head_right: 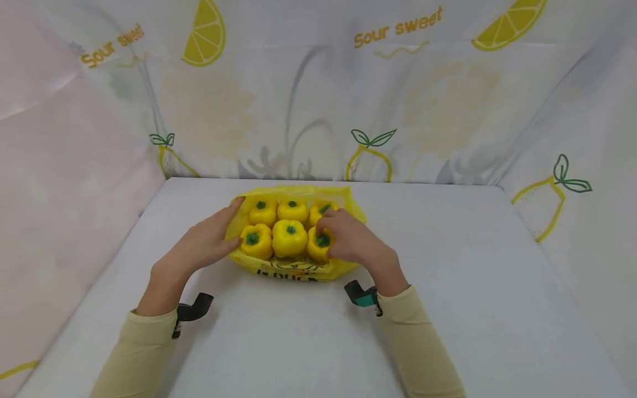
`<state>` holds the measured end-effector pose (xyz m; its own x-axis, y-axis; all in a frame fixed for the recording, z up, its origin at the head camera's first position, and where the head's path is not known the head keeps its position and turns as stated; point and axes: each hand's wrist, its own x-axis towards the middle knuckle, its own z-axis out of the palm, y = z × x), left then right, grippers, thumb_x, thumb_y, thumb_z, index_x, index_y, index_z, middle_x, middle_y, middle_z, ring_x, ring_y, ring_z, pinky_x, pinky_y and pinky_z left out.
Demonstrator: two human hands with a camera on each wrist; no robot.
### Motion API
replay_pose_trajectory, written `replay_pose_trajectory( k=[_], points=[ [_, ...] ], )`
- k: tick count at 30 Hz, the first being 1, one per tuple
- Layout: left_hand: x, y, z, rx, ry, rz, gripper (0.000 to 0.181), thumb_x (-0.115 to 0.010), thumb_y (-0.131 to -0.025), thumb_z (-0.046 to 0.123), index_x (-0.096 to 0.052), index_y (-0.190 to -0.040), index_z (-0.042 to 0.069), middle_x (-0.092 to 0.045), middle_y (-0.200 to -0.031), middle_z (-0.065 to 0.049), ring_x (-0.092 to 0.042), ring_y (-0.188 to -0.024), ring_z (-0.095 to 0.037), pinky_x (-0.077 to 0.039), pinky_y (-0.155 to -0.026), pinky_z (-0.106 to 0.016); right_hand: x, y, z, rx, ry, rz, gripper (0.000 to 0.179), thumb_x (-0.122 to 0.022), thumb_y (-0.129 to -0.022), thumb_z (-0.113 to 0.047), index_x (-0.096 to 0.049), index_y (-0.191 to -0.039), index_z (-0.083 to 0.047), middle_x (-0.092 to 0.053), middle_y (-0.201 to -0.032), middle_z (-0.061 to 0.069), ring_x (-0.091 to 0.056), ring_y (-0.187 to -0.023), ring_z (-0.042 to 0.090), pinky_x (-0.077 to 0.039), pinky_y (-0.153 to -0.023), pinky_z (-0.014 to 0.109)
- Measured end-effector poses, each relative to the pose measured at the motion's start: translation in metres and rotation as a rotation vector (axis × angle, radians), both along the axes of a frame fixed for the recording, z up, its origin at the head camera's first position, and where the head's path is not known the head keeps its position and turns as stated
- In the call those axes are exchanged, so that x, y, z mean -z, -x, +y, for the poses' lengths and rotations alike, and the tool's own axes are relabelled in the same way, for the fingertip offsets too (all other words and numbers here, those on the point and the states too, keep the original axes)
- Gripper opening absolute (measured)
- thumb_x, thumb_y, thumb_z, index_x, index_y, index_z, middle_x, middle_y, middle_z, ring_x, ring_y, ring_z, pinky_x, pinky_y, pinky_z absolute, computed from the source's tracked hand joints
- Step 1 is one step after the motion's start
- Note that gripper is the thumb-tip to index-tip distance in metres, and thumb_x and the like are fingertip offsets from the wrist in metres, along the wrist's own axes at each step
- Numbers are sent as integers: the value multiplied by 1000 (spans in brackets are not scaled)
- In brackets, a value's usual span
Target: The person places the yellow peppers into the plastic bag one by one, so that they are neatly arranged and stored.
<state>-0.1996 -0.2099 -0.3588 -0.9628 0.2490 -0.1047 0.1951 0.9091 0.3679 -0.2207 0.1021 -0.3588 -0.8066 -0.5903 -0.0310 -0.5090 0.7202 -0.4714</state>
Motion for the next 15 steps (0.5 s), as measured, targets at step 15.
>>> replay_pose_trajectory(
  k=[15],
  points=[
    [-4, -8, -16, -21, -62, 112, 67, -58, -96, 26, -29, -156, 27, -45, -154, -8, -50, -134, -34, -44, -104, -58, -7, 1, 26, 97, 198, 7, 40, -63, -97, -26, -59, -133, -9, -57, -140, 11, -50, -132, 32, -39, -112, 54]
  ],
)
